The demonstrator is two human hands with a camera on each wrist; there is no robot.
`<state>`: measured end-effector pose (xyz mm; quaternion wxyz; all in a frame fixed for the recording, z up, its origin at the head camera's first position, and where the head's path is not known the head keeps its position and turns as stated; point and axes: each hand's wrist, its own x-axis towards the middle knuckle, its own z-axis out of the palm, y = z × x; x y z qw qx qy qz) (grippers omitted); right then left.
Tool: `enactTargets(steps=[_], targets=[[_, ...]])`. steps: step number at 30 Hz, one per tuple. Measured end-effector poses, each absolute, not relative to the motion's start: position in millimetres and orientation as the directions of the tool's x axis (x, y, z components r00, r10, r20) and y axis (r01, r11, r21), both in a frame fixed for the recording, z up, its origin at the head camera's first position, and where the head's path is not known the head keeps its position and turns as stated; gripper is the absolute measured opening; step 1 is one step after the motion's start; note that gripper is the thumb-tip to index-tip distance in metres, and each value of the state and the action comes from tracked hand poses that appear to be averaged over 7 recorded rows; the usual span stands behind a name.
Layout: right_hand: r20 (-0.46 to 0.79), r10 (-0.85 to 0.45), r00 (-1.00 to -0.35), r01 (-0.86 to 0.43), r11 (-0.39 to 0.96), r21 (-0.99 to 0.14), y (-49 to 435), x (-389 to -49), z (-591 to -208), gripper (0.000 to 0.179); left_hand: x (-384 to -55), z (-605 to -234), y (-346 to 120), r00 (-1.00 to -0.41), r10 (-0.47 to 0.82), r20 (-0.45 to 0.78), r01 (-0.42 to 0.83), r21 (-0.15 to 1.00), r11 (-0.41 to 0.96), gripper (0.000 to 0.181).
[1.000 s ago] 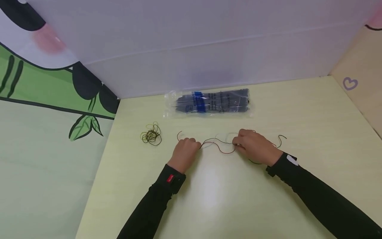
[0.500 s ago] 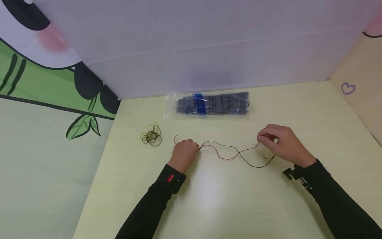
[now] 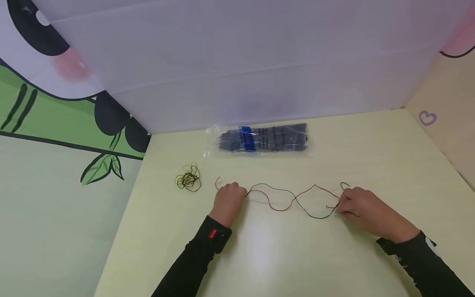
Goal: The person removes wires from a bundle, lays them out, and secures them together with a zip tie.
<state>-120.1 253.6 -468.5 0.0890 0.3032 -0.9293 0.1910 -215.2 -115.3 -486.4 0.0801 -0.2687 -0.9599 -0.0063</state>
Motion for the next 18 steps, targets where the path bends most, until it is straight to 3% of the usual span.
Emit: enactTargets(steps=[2, 8, 13, 15, 18], targets=[[0.279, -0.530, -0.801, -0.591, 0.775, -0.223, 251, -119, -475, 0.031, -214, -487, -115, -0.828, 0.529, 0.186, 0.532, -0.037, 0.846, 0.023], [0.188, -0.438, -0.879, -0.471, 0.857, -0.206, 242, -123, -475, 0.029, -211, -489, -117, -0.798, 0.554, 0.240, 0.556, -0.063, 0.829, 0.021], [0.372, -0.433, -0.821, -0.515, 0.843, -0.154, 227, -127, -460, 0.022, -210, -490, -118, -0.781, 0.574, 0.248, 0.575, -0.075, 0.815, 0.018], [0.425, -0.459, -0.780, -0.560, 0.815, -0.149, 211, -132, -454, 0.033, -210, -491, -118, -0.783, 0.574, 0.239, 0.576, -0.070, 0.814, 0.018], [0.376, -0.524, -0.765, -0.595, 0.797, -0.101, 182, -145, -454, 0.058, -211, -491, -119, -0.790, 0.567, 0.234, 0.569, -0.065, 0.820, 0.018]])
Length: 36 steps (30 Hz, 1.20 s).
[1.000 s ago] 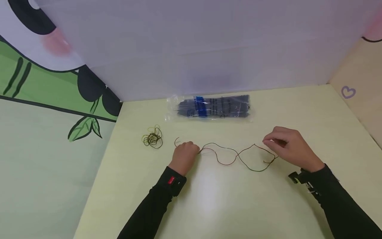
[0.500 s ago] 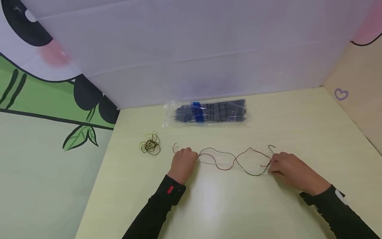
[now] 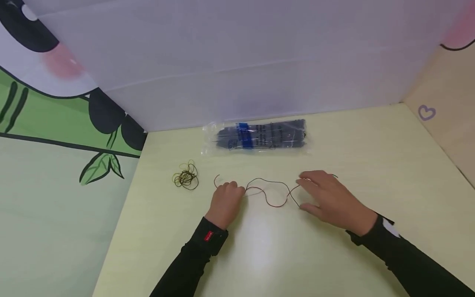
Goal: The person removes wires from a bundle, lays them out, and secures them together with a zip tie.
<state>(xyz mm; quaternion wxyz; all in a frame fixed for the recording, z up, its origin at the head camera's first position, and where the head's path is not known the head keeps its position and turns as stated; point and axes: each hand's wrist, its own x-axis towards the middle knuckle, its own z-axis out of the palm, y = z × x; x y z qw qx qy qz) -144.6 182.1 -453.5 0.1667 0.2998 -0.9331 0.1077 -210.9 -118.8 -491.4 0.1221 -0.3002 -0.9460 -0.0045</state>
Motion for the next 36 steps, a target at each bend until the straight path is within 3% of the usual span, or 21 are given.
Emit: enactTargets(steps=[2, 7, 9, 15, 21, 29, 32, 36], targets=[[0.304, -0.561, -0.770, -0.592, 0.806, -0.011, 166, -155, -459, 0.057, -213, -491, -121, -0.792, 0.563, 0.237, 0.568, -0.051, 0.821, 0.019], [0.213, -0.603, -0.769, -0.566, 0.797, 0.211, 160, -161, -478, 0.012, -216, -489, -124, -0.779, 0.581, 0.234, 0.592, -0.028, 0.805, 0.019], [0.214, -0.619, -0.756, -0.576, 0.784, 0.231, 168, -159, -482, 0.018, -218, -489, -125, -0.785, 0.574, 0.234, 0.582, -0.043, 0.812, 0.018], [0.224, -0.588, -0.777, -0.562, 0.809, 0.170, 197, -161, -481, 0.026, -228, -488, -131, -0.830, 0.516, 0.212, 0.519, -0.044, 0.853, 0.024], [0.233, -0.593, -0.770, -0.592, 0.802, 0.085, 210, -161, -480, 0.024, -230, -487, -128, -0.805, 0.570, 0.164, 0.580, 0.015, 0.814, 0.022], [0.439, -0.559, -0.704, -0.664, 0.737, -0.127, 213, -162, -476, 0.026, -226, -485, -122, -0.794, 0.591, 0.138, 0.598, 0.010, 0.801, 0.022], [0.521, -0.530, -0.669, -0.674, 0.729, -0.124, 213, -164, -469, 0.019, -224, -482, -121, -0.787, 0.608, 0.107, 0.612, 0.011, 0.791, 0.021], [0.607, -0.492, -0.625, -0.668, 0.739, -0.088, 214, -163, -460, 0.037, -221, -478, -121, -0.768, 0.636, 0.080, 0.639, 0.017, 0.769, 0.017]])
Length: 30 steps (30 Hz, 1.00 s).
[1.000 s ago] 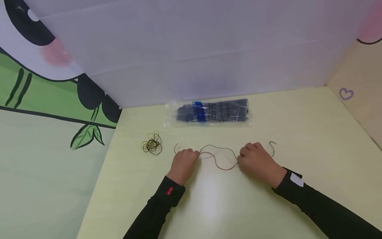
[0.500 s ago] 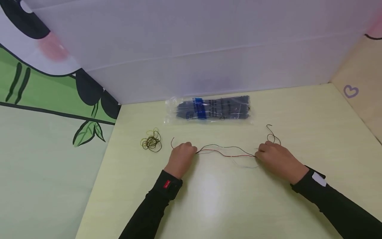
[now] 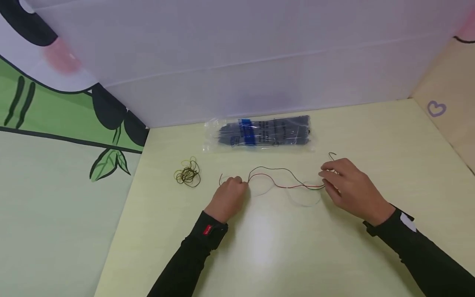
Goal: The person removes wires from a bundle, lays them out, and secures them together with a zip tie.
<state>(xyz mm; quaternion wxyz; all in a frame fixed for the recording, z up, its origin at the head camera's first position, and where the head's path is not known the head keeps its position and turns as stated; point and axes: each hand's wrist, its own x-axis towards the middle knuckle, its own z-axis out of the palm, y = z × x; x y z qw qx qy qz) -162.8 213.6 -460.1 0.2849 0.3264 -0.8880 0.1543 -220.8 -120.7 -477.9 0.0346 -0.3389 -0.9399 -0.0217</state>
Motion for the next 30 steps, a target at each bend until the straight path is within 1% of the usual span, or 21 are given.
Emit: enactTargets(steps=[2, 4, 6, 8, 10, 13, 15, 16, 18, 20, 22, 25, 30], targets=[[0.573, -0.524, -0.630, -0.672, 0.738, -0.063, 210, -163, -457, 0.030, -221, -478, -122, -0.759, 0.645, 0.085, 0.648, 0.010, 0.762, 0.016], [0.473, -0.580, -0.663, -0.674, 0.738, -0.040, 206, -163, -460, 0.024, -221, -479, -124, -0.755, 0.649, 0.097, 0.653, 0.008, 0.758, 0.015], [0.373, -0.632, -0.680, -0.686, 0.728, -0.018, 201, -165, -466, 0.025, -223, -481, -126, -0.755, 0.648, 0.106, 0.652, 0.010, 0.758, 0.016], [0.322, -0.658, -0.680, -0.694, 0.720, 0.005, 196, -166, -473, 0.029, -224, -484, -126, -0.755, 0.646, 0.112, 0.651, 0.019, 0.759, 0.016], [0.357, -0.665, -0.656, -0.711, 0.704, 0.005, 192, -164, -478, 0.024, -224, -486, -125, -0.756, 0.645, 0.112, 0.652, 0.036, 0.757, 0.018], [0.465, -0.656, -0.595, -0.732, 0.681, 0.024, 182, -154, -478, 0.017, -223, -486, -125, -0.753, 0.648, 0.114, 0.656, 0.050, 0.753, 0.018], [0.495, -0.636, -0.592, -0.717, 0.696, 0.037, 175, -146, -477, 0.017, -223, -486, -126, -0.751, 0.649, 0.122, 0.658, 0.059, 0.751, 0.016], [0.486, -0.629, -0.607, -0.700, 0.713, 0.049, 173, -143, -477, 0.017, -223, -485, -127, -0.751, 0.648, 0.127, 0.658, 0.063, 0.751, 0.015], [0.426, -0.616, -0.663, -0.652, 0.754, 0.075, 170, -139, -477, 0.021, -223, -484, -129, -0.753, 0.645, 0.133, 0.656, 0.069, 0.752, 0.015], [0.337, -0.594, -0.731, -0.600, 0.794, 0.099, 169, -140, -478, 0.025, -223, -482, -131, -0.757, 0.641, 0.130, 0.652, 0.079, 0.754, 0.016], [0.257, -0.577, -0.775, -0.568, 0.815, 0.117, 170, -142, -480, 0.030, -223, -480, -133, -0.759, 0.640, 0.121, 0.650, 0.090, 0.754, 0.015], [0.201, -0.569, -0.797, -0.555, 0.822, 0.126, 171, -145, -481, 0.034, -222, -479, -137, -0.756, 0.645, 0.114, 0.654, 0.096, 0.750, 0.012], [0.181, -0.564, -0.806, -0.551, 0.826, 0.121, 175, -145, -480, 0.036, -222, -479, -141, -0.749, 0.647, 0.143, 0.660, 0.074, 0.747, 0.009]])
